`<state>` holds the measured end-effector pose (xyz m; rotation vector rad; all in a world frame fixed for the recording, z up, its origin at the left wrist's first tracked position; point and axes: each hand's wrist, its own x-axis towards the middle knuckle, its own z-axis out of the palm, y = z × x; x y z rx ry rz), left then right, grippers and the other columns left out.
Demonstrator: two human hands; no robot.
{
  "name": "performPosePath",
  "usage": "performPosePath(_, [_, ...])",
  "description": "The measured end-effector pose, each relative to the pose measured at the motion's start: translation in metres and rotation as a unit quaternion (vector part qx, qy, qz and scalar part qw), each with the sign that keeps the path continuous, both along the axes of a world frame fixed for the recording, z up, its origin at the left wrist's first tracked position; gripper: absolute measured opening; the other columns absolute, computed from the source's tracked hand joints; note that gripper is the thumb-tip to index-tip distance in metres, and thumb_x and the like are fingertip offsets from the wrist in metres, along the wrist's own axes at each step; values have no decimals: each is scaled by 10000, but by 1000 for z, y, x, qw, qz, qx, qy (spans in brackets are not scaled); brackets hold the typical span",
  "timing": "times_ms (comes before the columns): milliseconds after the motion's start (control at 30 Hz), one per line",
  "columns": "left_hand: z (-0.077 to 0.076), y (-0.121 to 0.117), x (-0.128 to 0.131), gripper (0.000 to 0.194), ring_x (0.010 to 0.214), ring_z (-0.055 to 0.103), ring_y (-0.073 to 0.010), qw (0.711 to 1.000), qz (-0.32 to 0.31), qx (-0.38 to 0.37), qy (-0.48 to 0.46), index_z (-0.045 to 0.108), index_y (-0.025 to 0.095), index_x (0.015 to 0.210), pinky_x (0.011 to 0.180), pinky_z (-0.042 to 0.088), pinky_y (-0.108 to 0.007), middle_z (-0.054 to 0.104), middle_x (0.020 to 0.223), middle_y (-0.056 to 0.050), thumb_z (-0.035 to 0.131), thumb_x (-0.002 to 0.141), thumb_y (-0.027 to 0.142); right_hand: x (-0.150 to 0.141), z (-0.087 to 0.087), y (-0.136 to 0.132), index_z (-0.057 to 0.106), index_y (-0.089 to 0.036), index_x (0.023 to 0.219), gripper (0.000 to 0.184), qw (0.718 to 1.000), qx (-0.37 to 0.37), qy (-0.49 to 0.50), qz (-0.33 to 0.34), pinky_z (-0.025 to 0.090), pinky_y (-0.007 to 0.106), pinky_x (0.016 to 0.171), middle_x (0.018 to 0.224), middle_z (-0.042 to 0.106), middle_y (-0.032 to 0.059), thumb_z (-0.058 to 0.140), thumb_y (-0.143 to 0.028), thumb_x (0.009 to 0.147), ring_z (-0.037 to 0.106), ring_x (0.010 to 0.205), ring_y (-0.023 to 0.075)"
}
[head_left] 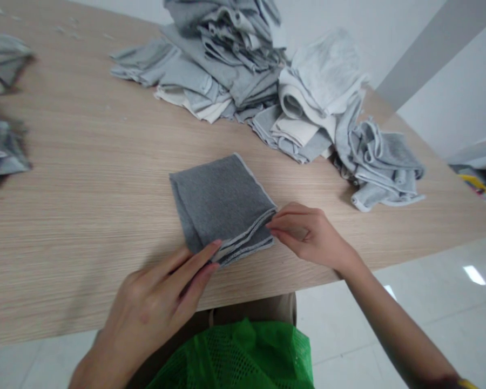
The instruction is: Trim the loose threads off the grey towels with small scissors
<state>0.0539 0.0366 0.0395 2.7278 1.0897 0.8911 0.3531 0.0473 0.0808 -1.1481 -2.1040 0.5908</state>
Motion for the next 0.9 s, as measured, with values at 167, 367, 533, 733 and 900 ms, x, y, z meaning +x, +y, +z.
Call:
performPosePath(167, [4,-1,0,392,712,713,-155,998,34,-48,-33,591,278,1357,647,595,-298,751,989,-33,569,974,363,-8,0,10,776,-169,971,119,994,-88,-14,63,535,264,674,989,716,80,695,-183,884,667,855,164])
performPosePath(367, [-3,-1,1,443,860,739,-180,992,74,-75,-65,615,335,1324,794,614,-323,750,1104,-14,698,891,365,-15,-2,12,772,-164,956,107,990,-101,-37,96,523,292,738,947,698,72,706,-214,887,644,871,171])
performPosePath(533, [-3,-1,2,430,884,740,-170,987,85,-95,-94,628,326,1307,814,606,-305,749,1129,-13,711,885,324,-18,-9,8,767,-157,977,131,993,-79,-38,84,515,324,787,963,705,81,692,-237,905,638,903,187])
performPosePath(733, [6,-2,5,354,814,745,-153,975,115,-126,-141,684,314,1221,785,609,-287,773,1061,-5,725,870,341,-21,-17,4,762,-171,978,122,995,-46,-22,82,505,331,792,950,703,73,681,-236,914,629,912,191])
performPosePath(900, [8,-4,16,333,768,753,-155,961,139,-177,-164,706,331,1170,721,615,-262,792,1010,16,741,843,383,-22,-21,2,756,-173,956,133,996,-20,-20,83,506,333,765,946,693,84,634,-220,938,618,891,191])
